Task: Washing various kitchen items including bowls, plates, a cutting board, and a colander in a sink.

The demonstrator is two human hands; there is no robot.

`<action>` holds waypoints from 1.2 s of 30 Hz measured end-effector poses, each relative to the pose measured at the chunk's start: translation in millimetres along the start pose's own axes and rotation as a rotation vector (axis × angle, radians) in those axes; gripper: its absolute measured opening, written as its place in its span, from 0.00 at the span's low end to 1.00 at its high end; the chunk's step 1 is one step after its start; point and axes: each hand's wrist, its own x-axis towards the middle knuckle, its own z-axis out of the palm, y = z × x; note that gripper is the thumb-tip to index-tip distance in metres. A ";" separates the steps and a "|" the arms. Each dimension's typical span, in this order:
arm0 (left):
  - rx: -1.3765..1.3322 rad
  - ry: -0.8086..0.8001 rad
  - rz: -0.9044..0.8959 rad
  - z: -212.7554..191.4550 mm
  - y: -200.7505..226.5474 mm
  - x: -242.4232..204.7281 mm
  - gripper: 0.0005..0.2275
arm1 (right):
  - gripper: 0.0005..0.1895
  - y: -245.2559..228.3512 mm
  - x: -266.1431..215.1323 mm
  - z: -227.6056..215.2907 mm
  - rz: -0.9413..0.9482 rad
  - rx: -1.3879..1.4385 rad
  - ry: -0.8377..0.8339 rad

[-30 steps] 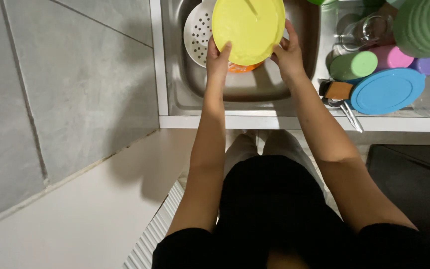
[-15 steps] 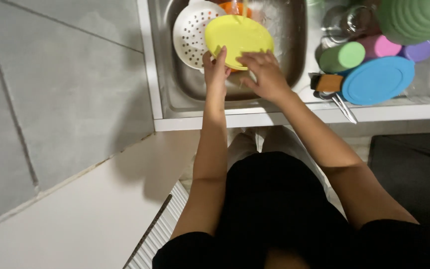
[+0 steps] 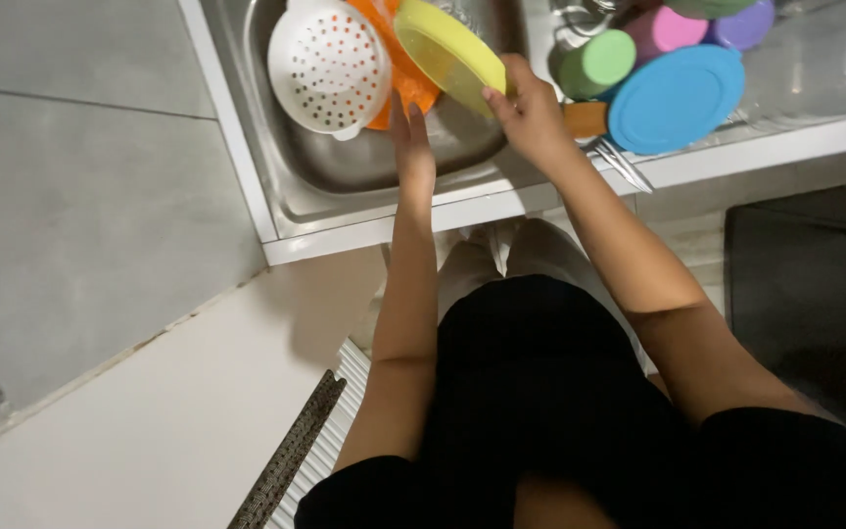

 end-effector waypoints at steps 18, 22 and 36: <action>0.495 -0.148 0.358 160.5 99.3 -139.8 0.54 | 0.20 90.9 -81.1 -252.2 0.133 0.378 -0.021; 0.671 -0.124 0.364 184.2 87.9 -146.8 0.58 | 0.20 117.8 -79.4 -247.8 0.161 0.350 -0.016; 0.808 -0.145 0.191 197.9 62.3 -156.5 0.58 | 0.27 131.7 -75.7 -231.0 -0.177 -0.366 0.203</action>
